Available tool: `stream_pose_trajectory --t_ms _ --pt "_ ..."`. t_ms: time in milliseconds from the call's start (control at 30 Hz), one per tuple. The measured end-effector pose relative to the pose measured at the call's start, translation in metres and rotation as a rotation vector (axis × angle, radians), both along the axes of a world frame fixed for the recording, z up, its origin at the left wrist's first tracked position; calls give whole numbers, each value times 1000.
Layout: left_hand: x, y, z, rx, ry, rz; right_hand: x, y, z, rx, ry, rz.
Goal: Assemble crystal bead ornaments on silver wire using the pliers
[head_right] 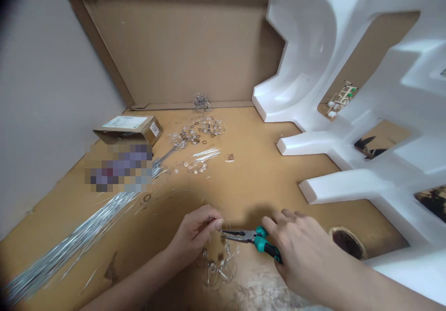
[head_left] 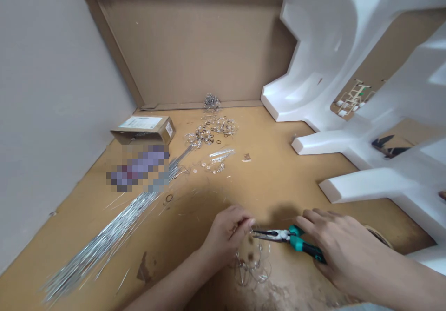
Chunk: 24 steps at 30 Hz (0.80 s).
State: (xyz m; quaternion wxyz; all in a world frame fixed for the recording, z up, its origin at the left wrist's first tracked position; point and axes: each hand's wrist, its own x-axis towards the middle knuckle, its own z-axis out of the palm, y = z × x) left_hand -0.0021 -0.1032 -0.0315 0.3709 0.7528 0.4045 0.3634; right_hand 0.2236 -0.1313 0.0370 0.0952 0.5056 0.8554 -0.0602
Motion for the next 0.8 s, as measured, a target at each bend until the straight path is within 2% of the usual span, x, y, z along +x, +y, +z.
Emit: stream_pose_trajectory --t_ms 300,433,533,667,800 --pt "-2 3 2 10 -56 -133 5 8 5 133 26 95" --pt "-1 4 1 2 -62 -131 6 8 6 151 21 109" --pt "-2 5 1 -35 -51 -67 11 11 5 133 0 69" --pt "-5 8 6 -113 38 27 18 18 -13 228 -107 -113" --pt "-8 11 8 -165 93 44 13 23 -44 292 -69 -152"
